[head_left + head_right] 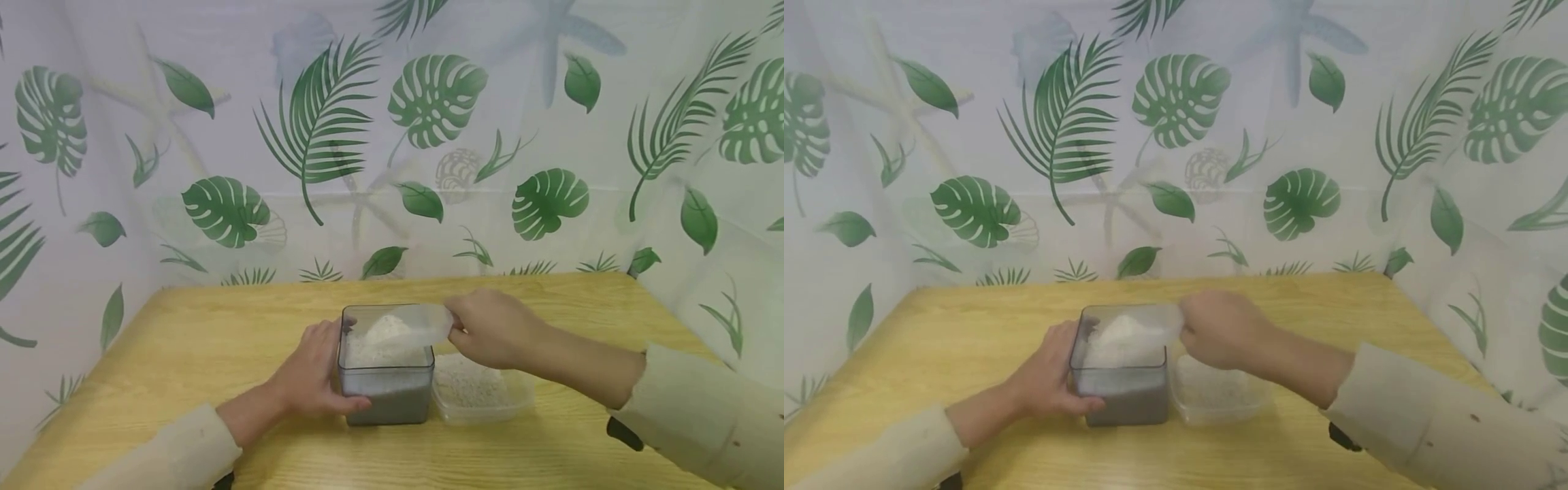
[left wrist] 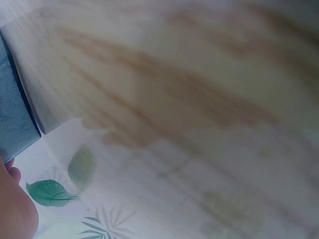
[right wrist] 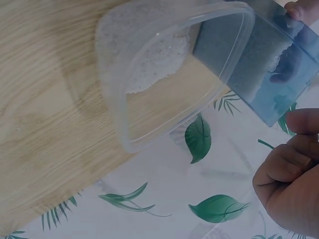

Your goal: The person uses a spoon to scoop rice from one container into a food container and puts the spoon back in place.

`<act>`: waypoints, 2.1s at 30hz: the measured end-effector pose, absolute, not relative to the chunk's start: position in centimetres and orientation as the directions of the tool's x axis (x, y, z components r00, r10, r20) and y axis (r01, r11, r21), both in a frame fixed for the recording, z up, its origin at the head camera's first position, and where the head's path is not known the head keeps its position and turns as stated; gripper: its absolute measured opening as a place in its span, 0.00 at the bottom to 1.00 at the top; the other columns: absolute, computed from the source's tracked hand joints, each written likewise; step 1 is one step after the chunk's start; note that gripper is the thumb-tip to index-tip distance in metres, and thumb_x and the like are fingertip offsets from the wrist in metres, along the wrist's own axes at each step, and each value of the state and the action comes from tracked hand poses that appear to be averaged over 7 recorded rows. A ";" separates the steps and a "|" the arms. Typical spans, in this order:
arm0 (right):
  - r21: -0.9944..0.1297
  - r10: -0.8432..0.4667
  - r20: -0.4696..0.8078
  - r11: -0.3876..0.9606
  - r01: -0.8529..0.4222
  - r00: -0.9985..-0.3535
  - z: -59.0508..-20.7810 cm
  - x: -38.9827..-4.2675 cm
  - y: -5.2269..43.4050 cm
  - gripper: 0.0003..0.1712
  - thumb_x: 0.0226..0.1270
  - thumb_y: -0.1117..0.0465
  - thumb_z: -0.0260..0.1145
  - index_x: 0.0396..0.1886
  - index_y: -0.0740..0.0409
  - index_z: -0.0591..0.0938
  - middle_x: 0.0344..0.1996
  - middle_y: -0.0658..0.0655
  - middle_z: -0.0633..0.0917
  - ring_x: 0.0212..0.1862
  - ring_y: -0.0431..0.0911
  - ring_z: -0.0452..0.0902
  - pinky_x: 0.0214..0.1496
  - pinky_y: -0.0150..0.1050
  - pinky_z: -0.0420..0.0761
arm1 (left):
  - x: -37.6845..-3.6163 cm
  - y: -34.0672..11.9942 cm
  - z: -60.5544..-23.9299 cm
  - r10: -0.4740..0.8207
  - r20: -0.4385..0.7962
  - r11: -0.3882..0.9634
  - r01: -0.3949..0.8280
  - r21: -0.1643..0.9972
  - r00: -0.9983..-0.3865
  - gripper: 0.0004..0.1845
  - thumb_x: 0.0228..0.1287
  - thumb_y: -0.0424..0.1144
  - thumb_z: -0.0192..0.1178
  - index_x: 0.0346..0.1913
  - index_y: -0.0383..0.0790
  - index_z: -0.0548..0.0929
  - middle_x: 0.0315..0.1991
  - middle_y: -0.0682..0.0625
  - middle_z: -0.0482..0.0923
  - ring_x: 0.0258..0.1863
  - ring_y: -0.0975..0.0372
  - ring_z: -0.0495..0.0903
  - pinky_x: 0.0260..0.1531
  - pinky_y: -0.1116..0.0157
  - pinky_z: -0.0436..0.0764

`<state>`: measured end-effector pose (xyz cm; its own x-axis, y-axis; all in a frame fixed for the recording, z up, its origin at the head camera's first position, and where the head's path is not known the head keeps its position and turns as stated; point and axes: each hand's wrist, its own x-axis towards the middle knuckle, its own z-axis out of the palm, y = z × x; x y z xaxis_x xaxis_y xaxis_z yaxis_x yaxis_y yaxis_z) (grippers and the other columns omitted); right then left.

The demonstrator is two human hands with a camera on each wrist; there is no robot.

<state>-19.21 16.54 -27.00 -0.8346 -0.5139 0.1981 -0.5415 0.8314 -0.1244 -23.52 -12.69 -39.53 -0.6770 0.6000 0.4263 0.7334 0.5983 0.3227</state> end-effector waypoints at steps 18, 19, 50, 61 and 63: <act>-0.179 -0.439 0.288 0.848 -0.499 -0.851 -27.6 -19.9 21.0 0.19 0.62 0.67 0.60 0.17 0.49 0.64 0.15 0.44 0.59 0.21 0.38 0.53 0.24 0.32 0.56 | -23.6 -12.8 -39.5 0.601 0.436 0.591 0.740 0.321 -0.670 0.61 0.43 0.74 0.67 0.72 0.34 0.60 0.61 0.43 0.71 0.59 0.56 0.69 0.68 0.47 0.63; -0.188 -0.436 0.287 0.848 -0.497 -0.853 -27.6 -19.9 21.2 0.19 0.62 0.67 0.61 0.17 0.49 0.64 0.15 0.44 0.59 0.21 0.37 0.53 0.24 0.32 0.57 | -23.6 -12.8 -39.5 0.599 0.434 0.592 0.737 0.326 -0.673 0.61 0.43 0.73 0.67 0.72 0.34 0.60 0.61 0.43 0.71 0.59 0.56 0.69 0.68 0.47 0.63; -0.041 -0.522 0.279 0.832 -0.554 -0.806 -33.5 -18.8 27.2 0.23 0.57 0.72 0.63 0.18 0.46 0.62 0.16 0.41 0.53 0.22 0.34 0.45 0.24 0.29 0.51 | -23.6 -12.6 -39.6 0.605 0.457 0.580 0.754 0.309 -0.652 0.61 0.45 0.76 0.64 0.71 0.33 0.60 0.60 0.42 0.72 0.57 0.55 0.71 0.67 0.47 0.65; 0.167 -0.612 0.384 0.783 -0.600 -0.691 -34.0 -19.4 28.1 0.20 0.51 0.71 0.65 0.20 0.45 0.66 0.14 0.40 0.63 0.21 0.34 0.53 0.22 0.30 0.59 | -23.4 -12.5 -39.6 0.600 0.443 0.593 0.742 0.312 -0.666 0.61 0.43 0.74 0.66 0.71 0.34 0.60 0.60 0.43 0.72 0.57 0.56 0.70 0.67 0.48 0.65; 0.191 -0.620 0.401 0.777 -0.600 -0.674 -33.9 -19.5 28.5 0.20 0.49 0.72 0.66 0.20 0.46 0.67 0.15 0.40 0.65 0.21 0.34 0.54 0.22 0.30 0.60 | -23.4 -12.5 -39.6 0.599 0.439 0.595 0.739 0.316 -0.670 0.61 0.43 0.73 0.66 0.71 0.34 0.61 0.60 0.43 0.72 0.57 0.56 0.70 0.67 0.48 0.65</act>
<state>-19.48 28.48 -33.95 -0.6743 -0.6199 0.4014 -0.6004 0.7766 0.1907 -23.42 -12.50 -39.62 -0.6698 0.5990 0.4389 0.7390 0.5950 0.3159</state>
